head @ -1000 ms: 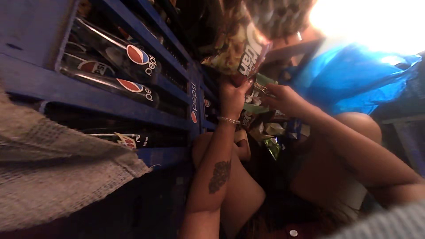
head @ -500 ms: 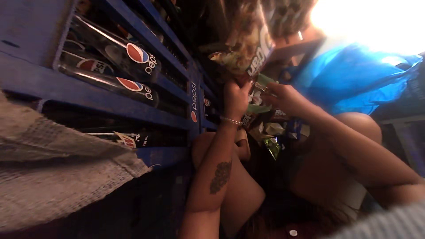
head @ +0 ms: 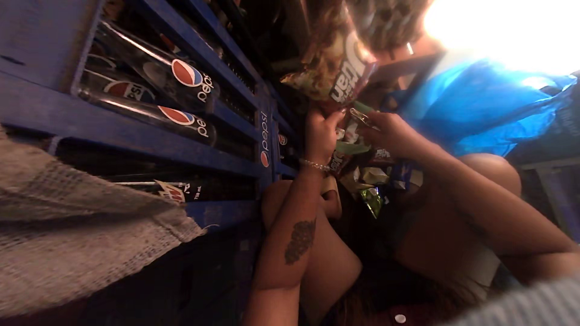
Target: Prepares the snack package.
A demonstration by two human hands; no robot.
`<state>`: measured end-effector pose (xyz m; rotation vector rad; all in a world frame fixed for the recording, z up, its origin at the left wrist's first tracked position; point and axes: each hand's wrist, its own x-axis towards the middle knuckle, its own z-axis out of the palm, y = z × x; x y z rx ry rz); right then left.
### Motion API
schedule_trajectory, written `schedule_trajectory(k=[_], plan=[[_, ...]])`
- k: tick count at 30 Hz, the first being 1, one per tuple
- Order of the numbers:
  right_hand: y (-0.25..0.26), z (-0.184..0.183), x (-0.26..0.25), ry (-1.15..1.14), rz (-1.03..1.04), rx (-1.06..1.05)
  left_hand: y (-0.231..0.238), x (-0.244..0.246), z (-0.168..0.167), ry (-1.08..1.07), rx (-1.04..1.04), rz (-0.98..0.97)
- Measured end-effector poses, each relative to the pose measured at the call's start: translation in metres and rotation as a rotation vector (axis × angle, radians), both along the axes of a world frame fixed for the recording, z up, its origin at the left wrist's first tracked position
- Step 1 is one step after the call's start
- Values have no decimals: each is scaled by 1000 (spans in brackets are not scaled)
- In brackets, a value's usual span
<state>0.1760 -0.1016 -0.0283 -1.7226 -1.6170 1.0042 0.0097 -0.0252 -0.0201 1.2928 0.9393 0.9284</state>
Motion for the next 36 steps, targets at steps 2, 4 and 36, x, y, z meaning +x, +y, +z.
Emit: schedule_trajectory(k=[2, 4, 36], plan=[[0, 3, -1, -4, -3, -27, 1, 0, -1, -4, 2, 8], [2, -2, 0, -3, 1, -20, 2, -1, -1, 0, 6, 16], [1, -5, -9, -66, 52, 9, 1, -1, 0, -5, 29, 16]])
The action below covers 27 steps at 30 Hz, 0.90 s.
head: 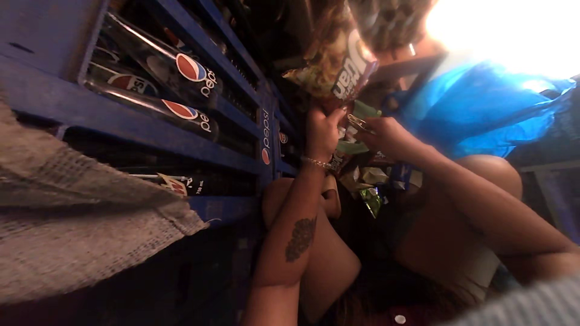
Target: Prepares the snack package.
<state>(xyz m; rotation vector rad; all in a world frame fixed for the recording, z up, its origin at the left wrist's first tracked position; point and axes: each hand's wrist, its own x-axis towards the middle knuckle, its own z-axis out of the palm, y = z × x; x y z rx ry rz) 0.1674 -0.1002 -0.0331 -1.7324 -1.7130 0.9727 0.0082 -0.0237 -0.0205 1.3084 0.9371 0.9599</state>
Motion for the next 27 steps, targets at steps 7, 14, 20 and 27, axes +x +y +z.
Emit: schedule_trajectory(k=[7, 14, 20, 27], plan=[[0, -2, -3, -65, -26, 19, 0, -1, 0, -19, -26, -12], [2, -5, -4, -82, -33, 19, 0, -2, 1, -52, -60, -38], [2, -20, -6, -38, -39, 94, -2, 1, 1, -120, -127, -74], [4, -31, -8, -24, -45, 104, -2, 4, -4, -42, -181, -68]])
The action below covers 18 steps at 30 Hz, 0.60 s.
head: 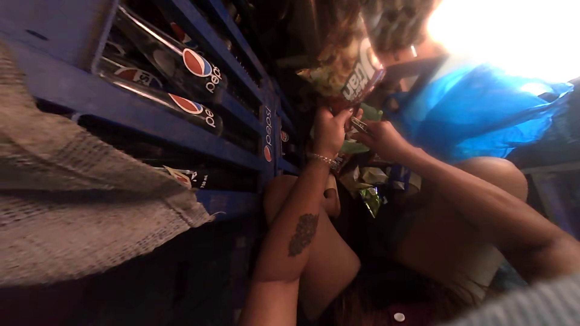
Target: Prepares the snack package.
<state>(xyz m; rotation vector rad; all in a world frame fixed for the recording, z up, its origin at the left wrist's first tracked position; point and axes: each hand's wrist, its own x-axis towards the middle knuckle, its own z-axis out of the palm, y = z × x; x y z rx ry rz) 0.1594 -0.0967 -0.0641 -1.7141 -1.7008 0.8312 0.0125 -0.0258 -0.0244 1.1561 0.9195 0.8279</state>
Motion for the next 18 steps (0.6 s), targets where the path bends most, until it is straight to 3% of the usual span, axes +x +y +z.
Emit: schedule_trajectory(k=[7, 13, 18], plan=[[1, -8, 1, 48, -19, 12, 0, 3, -2, 17, 11, -4], [2, 0, -1, 32, -66, -158, 4, 9, -10, 67, 8, 9], [-11, 14, 7, -38, 30, -195, 6, 0, -4, 17, 23, 62]])
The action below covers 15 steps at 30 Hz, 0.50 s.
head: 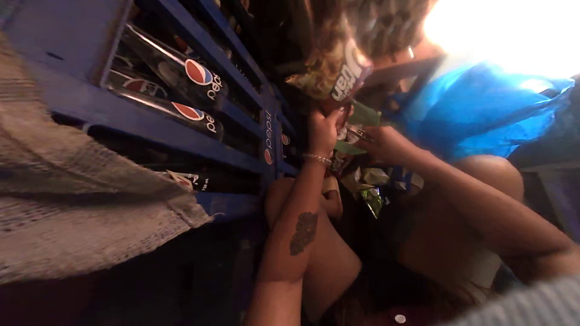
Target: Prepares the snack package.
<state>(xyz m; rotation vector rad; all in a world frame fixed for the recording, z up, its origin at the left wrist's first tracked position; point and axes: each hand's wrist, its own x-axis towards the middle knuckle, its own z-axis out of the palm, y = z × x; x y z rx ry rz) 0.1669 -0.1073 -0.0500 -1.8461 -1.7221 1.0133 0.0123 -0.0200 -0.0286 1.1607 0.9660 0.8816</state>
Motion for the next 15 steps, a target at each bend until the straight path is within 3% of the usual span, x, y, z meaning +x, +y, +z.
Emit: schedule_trajectory(k=[4, 8, 12, 15], plan=[[-1, 7, 12, 131, -189, 228, 2, -1, 3, -75, 14, 36], [7, 12, 18, 554, -456, 473, -5, 4, 5, -125, 6, -39], [15, 26, 30, 962, -686, 437, -13, 5, 9, -121, -61, -129], [19, 32, 36, 1147, -704, 367, -15, 3, 8, -56, -62, -229]])
